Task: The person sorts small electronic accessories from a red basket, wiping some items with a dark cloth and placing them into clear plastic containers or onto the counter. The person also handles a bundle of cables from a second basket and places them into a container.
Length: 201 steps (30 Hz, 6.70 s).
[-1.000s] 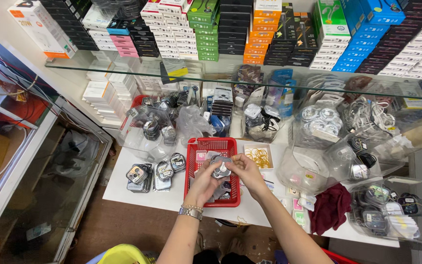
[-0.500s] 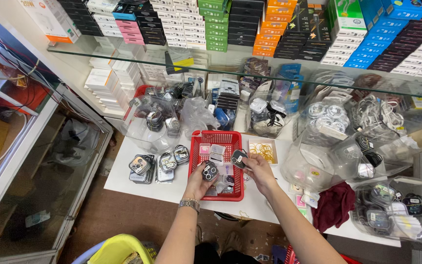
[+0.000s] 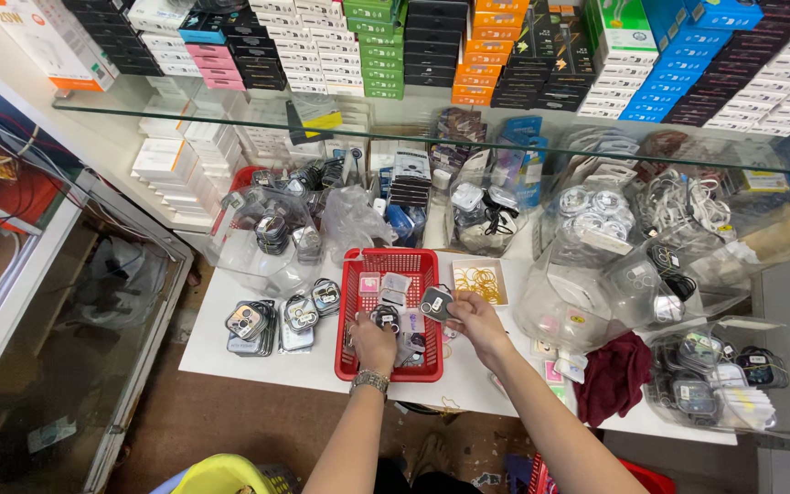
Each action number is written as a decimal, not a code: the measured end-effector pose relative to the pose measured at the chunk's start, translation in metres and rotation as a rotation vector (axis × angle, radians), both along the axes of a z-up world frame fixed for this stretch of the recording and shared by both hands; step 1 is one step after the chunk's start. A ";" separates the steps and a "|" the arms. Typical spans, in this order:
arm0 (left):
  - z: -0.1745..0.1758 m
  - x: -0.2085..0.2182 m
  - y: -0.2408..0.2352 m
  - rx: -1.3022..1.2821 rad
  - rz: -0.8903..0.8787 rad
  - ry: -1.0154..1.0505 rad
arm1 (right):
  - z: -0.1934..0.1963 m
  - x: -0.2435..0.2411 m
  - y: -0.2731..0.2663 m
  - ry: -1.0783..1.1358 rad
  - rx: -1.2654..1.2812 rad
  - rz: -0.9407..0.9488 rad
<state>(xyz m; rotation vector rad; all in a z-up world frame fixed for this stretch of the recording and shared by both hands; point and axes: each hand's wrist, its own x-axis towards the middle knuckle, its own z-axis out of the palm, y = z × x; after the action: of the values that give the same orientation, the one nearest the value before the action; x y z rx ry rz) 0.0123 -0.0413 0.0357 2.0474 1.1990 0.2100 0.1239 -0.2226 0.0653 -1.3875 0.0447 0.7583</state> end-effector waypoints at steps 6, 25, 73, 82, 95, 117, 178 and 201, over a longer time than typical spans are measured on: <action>0.067 -0.001 -0.015 -0.320 0.012 -0.422 | 0.033 -0.008 0.016 -0.243 -0.071 0.129; 0.044 0.000 0.011 -1.671 0.071 -0.928 | 0.140 -0.063 0.074 -1.069 -0.562 0.317; 0.065 -0.051 0.036 -1.613 0.257 -0.925 | 0.118 -0.056 0.050 -1.382 -0.745 0.507; 0.078 -0.028 0.016 -1.335 0.133 -0.763 | 0.147 -0.074 0.034 -1.775 -0.497 0.448; 0.025 0.000 0.007 -1.361 0.325 -0.832 | 0.150 -0.087 0.055 -1.354 -0.555 0.411; 0.023 0.014 0.008 -1.320 0.510 -1.026 | 0.116 -0.091 0.094 -1.146 -0.624 0.224; 0.050 0.002 0.016 -0.973 0.177 -0.860 | 0.068 -0.005 0.069 -0.650 -0.128 0.113; 0.064 0.000 0.002 -1.323 0.112 -1.092 | 0.121 -0.055 0.066 -0.750 -0.276 0.013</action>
<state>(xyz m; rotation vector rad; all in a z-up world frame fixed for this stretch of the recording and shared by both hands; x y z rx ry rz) 0.0122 -0.0392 0.0994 0.4969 0.4383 0.3755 0.0691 -0.1567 0.1867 -1.8633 -0.4616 0.2070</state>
